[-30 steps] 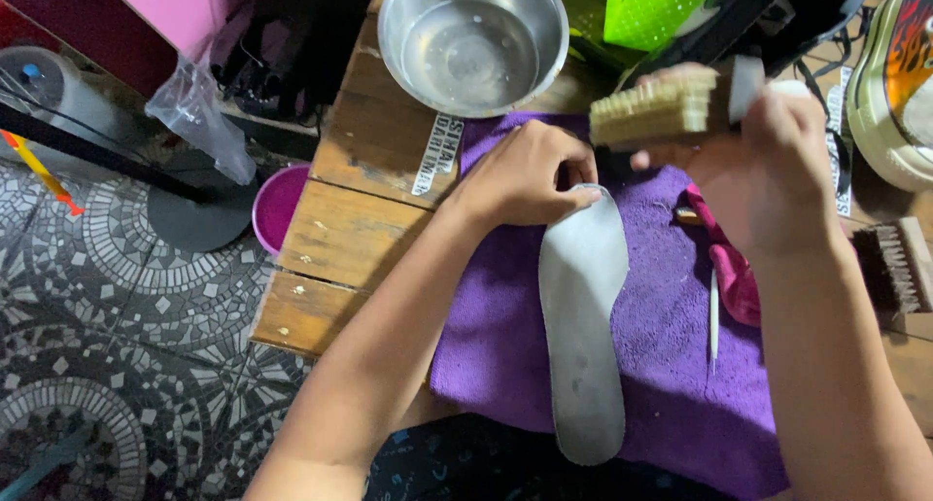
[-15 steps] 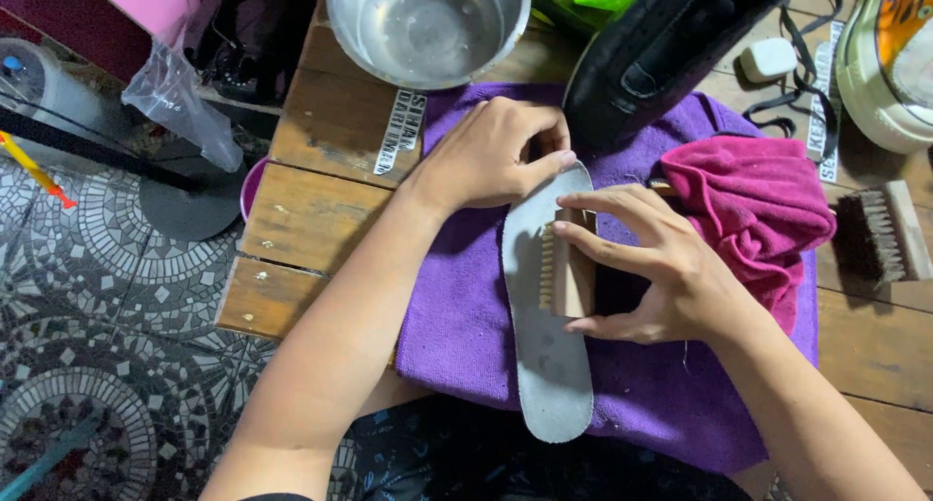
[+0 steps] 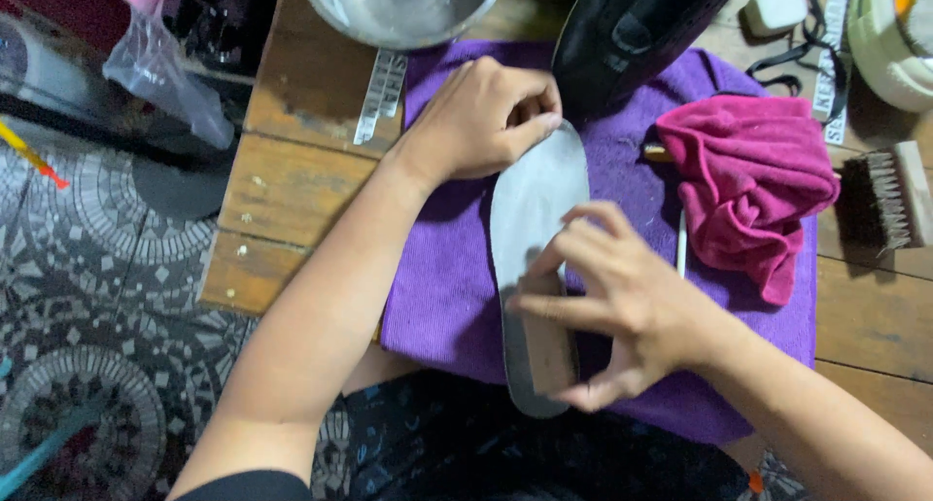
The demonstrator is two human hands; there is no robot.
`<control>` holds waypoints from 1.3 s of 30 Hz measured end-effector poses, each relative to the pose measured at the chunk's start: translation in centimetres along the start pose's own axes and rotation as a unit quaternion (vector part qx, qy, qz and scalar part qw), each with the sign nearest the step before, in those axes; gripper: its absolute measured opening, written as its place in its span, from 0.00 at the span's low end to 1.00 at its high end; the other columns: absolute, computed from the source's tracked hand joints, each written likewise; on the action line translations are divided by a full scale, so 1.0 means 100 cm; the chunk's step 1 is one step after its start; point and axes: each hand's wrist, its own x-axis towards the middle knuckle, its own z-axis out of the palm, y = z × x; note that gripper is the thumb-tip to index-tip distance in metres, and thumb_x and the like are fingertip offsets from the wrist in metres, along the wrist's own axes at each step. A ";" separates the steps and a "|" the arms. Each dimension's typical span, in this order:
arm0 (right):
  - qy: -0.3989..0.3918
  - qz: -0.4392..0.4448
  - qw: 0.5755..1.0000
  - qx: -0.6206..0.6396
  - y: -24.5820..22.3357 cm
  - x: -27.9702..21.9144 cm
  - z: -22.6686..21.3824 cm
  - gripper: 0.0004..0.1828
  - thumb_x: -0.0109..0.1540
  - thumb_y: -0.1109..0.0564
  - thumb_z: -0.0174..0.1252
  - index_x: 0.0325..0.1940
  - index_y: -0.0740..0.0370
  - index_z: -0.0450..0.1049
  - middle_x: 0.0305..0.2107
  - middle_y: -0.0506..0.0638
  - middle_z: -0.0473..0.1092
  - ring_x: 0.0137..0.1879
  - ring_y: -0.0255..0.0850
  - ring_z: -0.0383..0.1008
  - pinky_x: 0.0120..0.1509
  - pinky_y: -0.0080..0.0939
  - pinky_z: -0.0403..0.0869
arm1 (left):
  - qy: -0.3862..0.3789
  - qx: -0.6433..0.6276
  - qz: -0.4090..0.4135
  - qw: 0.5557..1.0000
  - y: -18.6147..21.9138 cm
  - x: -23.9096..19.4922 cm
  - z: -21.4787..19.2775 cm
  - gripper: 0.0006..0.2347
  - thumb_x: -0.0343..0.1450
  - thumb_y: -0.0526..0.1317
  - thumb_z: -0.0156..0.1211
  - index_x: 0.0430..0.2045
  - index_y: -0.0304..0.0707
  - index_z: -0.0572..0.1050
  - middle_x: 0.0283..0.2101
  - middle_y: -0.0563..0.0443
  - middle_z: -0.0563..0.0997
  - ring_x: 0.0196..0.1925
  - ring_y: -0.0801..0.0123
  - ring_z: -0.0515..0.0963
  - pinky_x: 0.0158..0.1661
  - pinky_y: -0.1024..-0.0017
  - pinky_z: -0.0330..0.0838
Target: The person cleans a white shoe insole placed on a purple towel using a wooden brush and water from a metal bowl. They repeatedly dip the brush into the water and scrub the insole's surface, occasionally switching to a smaller brush for detailed cleaning.
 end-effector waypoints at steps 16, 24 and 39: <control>0.069 0.061 0.991 -0.101 0.038 -0.002 -0.001 0.51 0.56 0.09 0.51 0.63 0.46 0.81 0.51 0.55 0.75 0.54 0.56 0.73 0.74 0.73 0.56 | 0.000 -0.088 -0.003 0.996 0.006 0.002 -0.009 0.06 0.76 0.42 0.62 0.34 0.43 0.81 0.25 0.57 0.85 0.26 0.72 0.81 0.32 0.68 0.69; 0.219 0.070 0.973 -0.035 0.026 -0.015 -0.013 0.49 0.53 0.17 0.55 0.54 0.61 0.84 0.51 0.64 0.77 0.56 0.58 0.72 0.75 0.73 0.64 | -0.034 -0.231 -0.062 0.970 0.026 0.000 -0.013 0.08 0.84 0.45 0.51 0.43 0.43 0.74 0.22 0.63 0.62 0.23 0.80 0.57 0.26 0.72 0.49; 0.529 0.079 0.842 0.074 0.058 -0.031 0.009 0.57 0.71 0.14 0.36 0.70 0.73 0.67 0.53 0.72 0.58 0.60 0.65 0.67 0.65 0.66 0.74 | -0.103 -0.735 -0.159 0.651 0.020 0.000 0.004 0.12 0.82 0.41 0.61 0.52 0.28 0.80 0.45 0.45 0.87 0.44 0.69 0.86 0.48 0.71 0.80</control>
